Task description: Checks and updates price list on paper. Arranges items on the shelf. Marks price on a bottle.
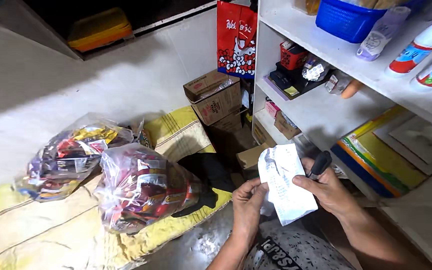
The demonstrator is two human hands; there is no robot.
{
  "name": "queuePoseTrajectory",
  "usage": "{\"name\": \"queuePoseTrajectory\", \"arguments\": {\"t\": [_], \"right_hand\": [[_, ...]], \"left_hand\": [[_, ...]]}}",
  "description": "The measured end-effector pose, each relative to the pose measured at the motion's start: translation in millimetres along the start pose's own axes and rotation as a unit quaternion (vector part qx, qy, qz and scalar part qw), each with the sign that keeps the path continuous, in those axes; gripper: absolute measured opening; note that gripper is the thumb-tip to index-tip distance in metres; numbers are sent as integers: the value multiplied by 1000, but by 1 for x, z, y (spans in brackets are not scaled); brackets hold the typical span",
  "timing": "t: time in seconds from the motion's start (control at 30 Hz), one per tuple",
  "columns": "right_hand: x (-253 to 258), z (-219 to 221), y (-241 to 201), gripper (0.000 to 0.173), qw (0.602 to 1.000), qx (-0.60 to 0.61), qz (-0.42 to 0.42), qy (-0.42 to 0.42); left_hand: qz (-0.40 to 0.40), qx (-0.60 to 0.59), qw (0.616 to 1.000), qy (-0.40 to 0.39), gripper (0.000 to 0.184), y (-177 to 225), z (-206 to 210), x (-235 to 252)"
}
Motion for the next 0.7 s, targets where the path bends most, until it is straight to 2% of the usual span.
{"name": "queuePoseTrajectory", "arguments": {"t": [0.07,0.13,0.2,0.27,0.4,0.43,0.53,0.7], "right_hand": [[-1,0,-1,29,1000,-3,8,11],[-2,-1,-2,25,1000,-14,12,22],[-3,-2,-2,20,999,-23,9,23],[-3,-1,-1,15,999,-31,4,13],[-5,5,0,8,999,-39,-8,-24],[-6,7,0,7,999,-42,-9,-32],[-10,11,0,6,997,-46,-11,-55],[-11,11,-7,14,996,-76,18,-33]], "left_hand": [[15,1,999,30,17,1,-5,2],[29,-8,998,60,17,3,-10,3],[26,-9,998,50,21,4,-10,4],[-14,-24,999,30,20,-1,-6,5],[-132,-49,988,-60,54,-16,12,1],[-146,-62,985,-73,54,-16,15,1],[-147,-107,980,-78,23,-8,17,8],[-168,-125,976,-67,30,1,12,14]]}}
Point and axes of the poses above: each hand's wrist, its own x-axis towards the middle knuckle, its own z-axis out of the palm, y = z × x, the point moved 9 cm from there along x, towards the middle knuckle, and after that the axes turned 12 degrees about -z, right-handed, at the moved point
